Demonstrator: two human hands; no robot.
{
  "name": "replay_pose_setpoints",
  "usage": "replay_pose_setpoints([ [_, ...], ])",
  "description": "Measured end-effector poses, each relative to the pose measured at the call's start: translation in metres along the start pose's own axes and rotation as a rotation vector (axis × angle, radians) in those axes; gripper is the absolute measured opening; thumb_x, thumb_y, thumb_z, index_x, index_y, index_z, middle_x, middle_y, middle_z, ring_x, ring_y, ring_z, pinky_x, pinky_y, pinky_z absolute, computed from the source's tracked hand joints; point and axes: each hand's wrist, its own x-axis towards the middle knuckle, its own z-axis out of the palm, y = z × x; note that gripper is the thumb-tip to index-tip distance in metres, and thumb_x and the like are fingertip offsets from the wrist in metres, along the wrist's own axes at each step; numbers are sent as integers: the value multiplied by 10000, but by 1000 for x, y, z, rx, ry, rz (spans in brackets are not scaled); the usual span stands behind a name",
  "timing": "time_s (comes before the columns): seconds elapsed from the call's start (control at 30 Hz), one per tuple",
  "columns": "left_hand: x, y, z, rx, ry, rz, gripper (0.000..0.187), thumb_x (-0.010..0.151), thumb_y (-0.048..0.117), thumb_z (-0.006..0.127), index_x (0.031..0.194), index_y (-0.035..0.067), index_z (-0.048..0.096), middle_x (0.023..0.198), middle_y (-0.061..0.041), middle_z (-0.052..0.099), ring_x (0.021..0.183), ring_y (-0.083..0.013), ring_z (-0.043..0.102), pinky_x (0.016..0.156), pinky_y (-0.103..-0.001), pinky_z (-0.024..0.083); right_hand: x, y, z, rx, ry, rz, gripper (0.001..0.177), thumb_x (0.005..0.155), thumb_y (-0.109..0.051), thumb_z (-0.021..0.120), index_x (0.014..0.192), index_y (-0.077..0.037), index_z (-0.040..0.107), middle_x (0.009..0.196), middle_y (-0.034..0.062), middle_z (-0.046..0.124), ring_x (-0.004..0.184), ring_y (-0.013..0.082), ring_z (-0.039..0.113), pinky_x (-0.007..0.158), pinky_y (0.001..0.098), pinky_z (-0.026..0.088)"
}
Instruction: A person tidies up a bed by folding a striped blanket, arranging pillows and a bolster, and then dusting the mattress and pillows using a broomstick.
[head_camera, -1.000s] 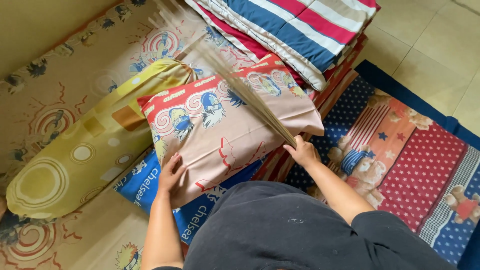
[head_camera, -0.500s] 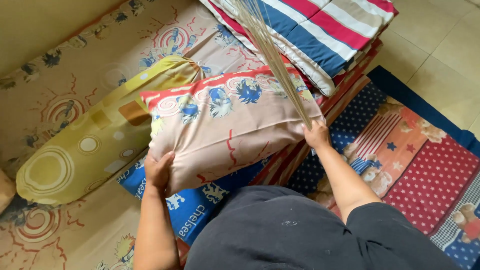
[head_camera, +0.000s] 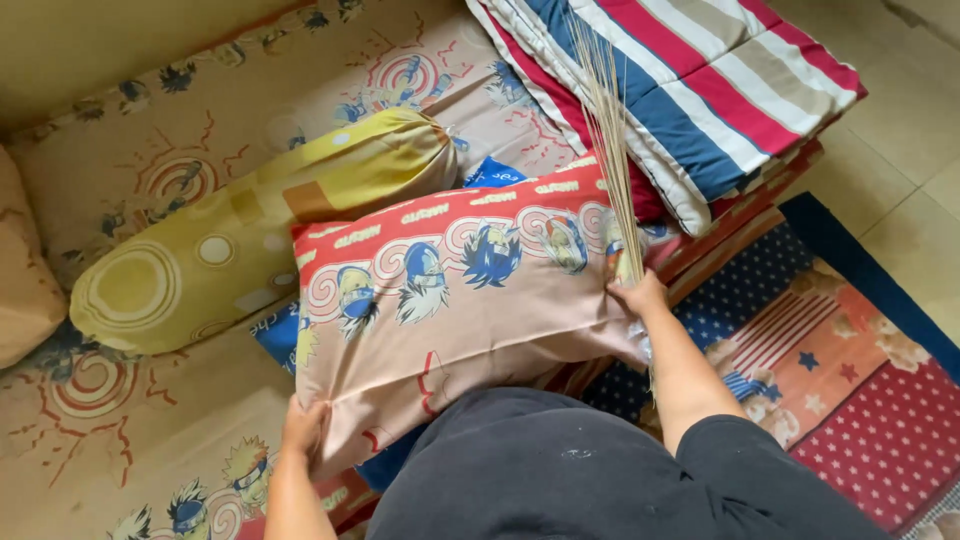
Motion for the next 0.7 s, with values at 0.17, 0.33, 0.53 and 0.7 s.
replay_pose_setpoints([
  [0.17, 47, 17, 7, -106, 25, 190, 756, 788, 592, 851, 1329, 88, 691, 1367, -234, 641, 1314, -369, 557, 1147, -499, 412, 27, 4, -3, -287, 161, -109, 750, 663, -578, 866, 1178, -54, 719, 1133, 187, 754, 1161, 391, 686, 949, 515, 562],
  [0.33, -83, 155, -10, -633, -4, 466, 255, 819, 189, 834, 1023, 58, 755, 817, -40, 694, 714, -126, 608, 713, -317, 532, 6, -73, -57, -169, 351, -286, 607, 684, -535, 850, 1037, -54, 743, 994, 217, 731, 1042, 444, 700, 868, 546, 572],
  [0.53, -82, 199, -60, -771, 162, 600, 346, 896, 264, 818, 1129, 52, 676, 1010, -121, 683, 864, -176, 671, 806, -309, 538, -33, -178, -107, 42, 554, -504, 343, 747, -402, 841, 918, -137, 705, 826, 108, 734, 904, 359, 741, 766, 474, 601],
  [0.7, -84, 177, -72, -556, 505, 344, 1021, 965, 529, 882, 1500, -145, 333, 1517, -310, 433, 1429, -325, 458, 1260, -400, 290, 7, -199, -87, 231, 496, -522, 308, 796, -321, 864, 954, -114, 700, 836, 52, 753, 902, 280, 756, 769, 430, 619],
])
